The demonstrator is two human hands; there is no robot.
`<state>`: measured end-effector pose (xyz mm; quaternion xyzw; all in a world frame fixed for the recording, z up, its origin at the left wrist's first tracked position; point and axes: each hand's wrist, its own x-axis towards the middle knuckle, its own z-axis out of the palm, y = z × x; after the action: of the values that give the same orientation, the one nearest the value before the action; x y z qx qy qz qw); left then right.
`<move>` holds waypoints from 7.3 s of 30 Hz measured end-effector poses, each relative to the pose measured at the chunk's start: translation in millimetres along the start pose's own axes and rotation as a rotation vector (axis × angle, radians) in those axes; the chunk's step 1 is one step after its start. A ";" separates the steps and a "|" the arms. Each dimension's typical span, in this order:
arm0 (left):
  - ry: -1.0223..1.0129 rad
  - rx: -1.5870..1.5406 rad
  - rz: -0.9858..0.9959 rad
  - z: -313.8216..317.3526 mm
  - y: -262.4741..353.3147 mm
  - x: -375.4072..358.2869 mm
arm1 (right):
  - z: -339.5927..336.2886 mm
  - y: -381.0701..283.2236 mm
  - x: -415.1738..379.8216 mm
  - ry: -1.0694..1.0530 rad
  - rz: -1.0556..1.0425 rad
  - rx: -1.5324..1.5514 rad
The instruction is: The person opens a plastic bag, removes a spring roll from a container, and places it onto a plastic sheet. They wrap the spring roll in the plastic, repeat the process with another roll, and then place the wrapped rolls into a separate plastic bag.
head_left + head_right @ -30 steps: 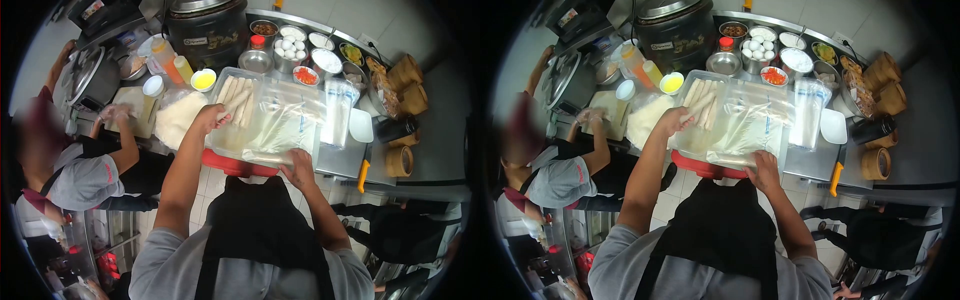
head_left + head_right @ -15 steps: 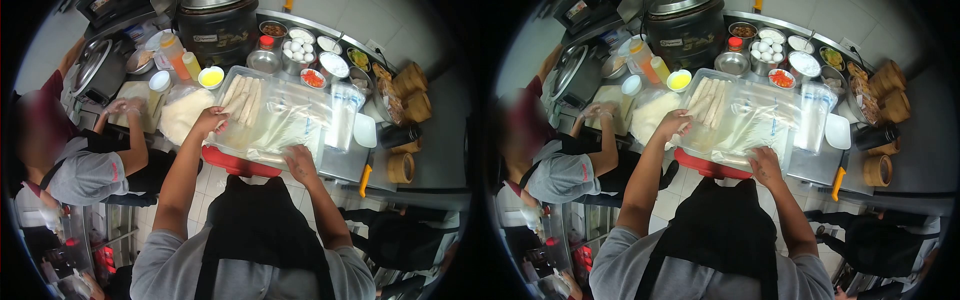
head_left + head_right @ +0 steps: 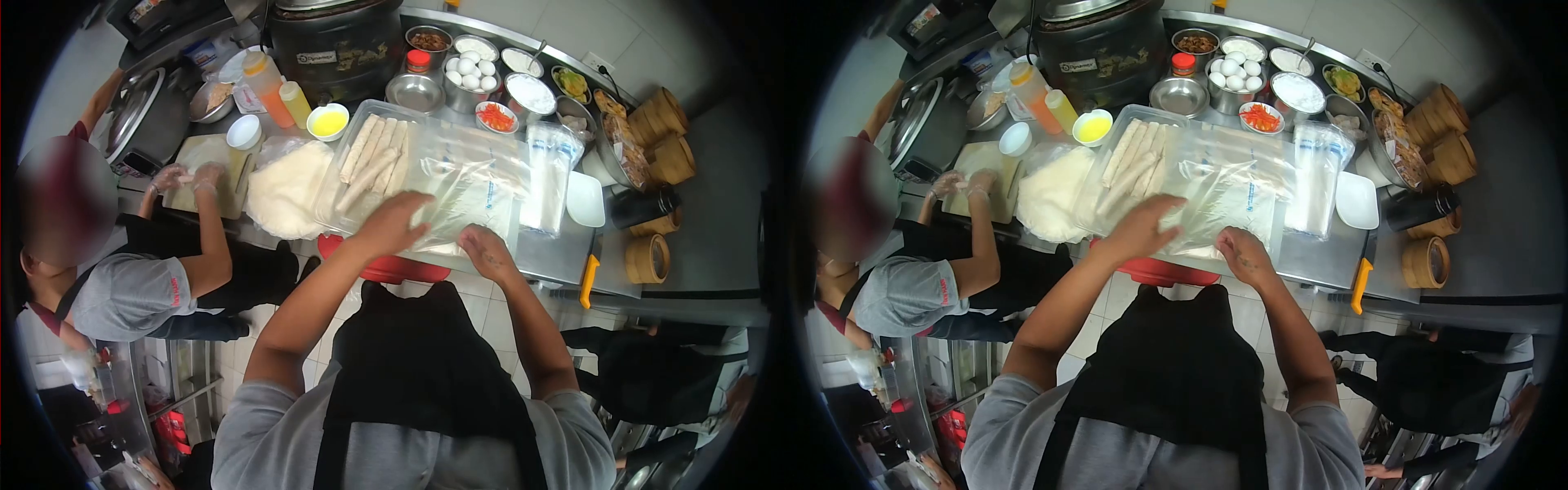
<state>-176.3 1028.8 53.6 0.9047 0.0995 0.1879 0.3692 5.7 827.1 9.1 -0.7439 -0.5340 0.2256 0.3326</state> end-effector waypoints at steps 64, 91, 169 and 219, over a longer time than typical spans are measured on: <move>-0.155 0.397 -0.058 88.3 -26.2 -21.2 | 61.8 -107.1 224.4 -0.381 -0.694 -0.704; -0.024 0.020 -0.251 71.4 -12.2 -27.8 | -35.2 0.9 42.8 -0.286 -0.028 -0.215; -0.279 0.459 -0.009 83.8 -11.2 -21.4 | -35.2 14.6 -24.8 -0.083 -0.097 -0.353; -0.262 0.409 0.087 85.9 4.8 -46.5 | -28.6 35.5 -24.7 0.453 0.168 -0.106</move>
<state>-182.8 956.4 -11.9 0.9807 0.0475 0.0605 0.1795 40.2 789.0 1.9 -0.8337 -0.3932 0.0515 0.3844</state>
